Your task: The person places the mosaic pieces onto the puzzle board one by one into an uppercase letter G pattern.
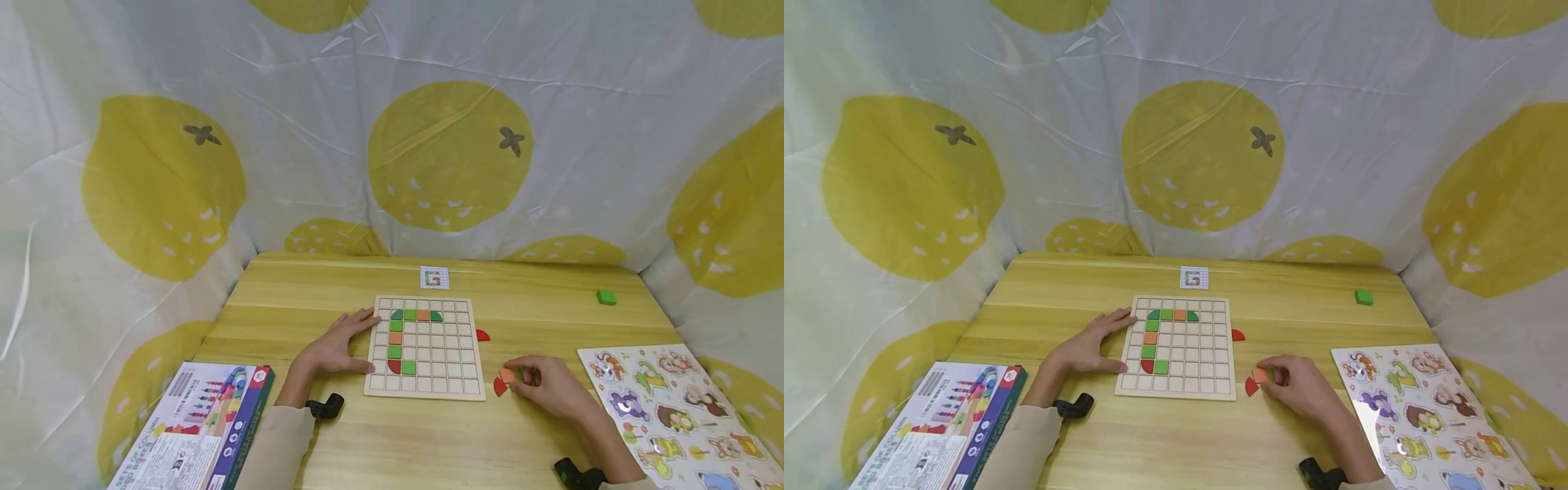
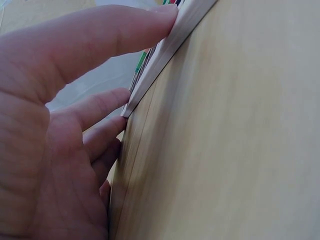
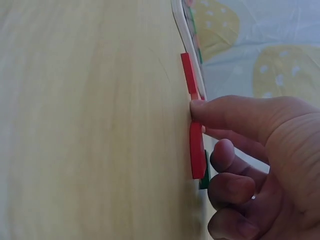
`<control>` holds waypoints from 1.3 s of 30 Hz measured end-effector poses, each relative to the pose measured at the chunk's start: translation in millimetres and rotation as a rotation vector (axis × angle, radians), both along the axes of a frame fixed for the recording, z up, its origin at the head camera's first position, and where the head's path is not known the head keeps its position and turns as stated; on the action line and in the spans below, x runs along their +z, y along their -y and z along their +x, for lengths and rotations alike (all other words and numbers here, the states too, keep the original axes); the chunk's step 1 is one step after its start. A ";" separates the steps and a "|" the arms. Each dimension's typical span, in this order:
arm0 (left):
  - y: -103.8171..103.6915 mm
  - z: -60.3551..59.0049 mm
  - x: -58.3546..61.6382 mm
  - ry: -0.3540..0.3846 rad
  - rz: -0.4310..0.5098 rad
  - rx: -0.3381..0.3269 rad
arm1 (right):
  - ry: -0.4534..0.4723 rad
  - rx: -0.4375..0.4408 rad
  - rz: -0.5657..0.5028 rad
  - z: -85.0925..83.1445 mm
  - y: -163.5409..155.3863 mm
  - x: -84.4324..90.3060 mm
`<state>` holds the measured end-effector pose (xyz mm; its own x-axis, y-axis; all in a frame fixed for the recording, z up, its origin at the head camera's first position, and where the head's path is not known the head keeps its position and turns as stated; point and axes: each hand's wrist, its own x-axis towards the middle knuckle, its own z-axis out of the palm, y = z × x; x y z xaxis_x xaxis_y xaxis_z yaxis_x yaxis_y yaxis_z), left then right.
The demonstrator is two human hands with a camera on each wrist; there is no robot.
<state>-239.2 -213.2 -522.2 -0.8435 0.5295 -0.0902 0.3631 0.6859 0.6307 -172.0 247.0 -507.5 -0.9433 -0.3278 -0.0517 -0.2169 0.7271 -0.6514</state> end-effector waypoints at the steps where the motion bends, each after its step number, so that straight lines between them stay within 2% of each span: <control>1: -0.2 0.1 -0.3 0.000 0.000 0.002 | 0.006 -0.007 0.003 -0.1 -0.1 -0.6; 13: -0.1 1.3 0.0 0.007 0.003 0.003 | 0.020 -0.036 0.001 -2.5 -0.2 -4.1; 29: 0.1 2.1 0.8 0.014 0.009 0.013 | 0.019 -0.056 -0.044 -12.4 8.5 4.3; 39: 0.5 2.5 -1.0 -0.008 0.012 -0.001 | -0.093 -0.007 -0.068 -19.9 27.8 10.0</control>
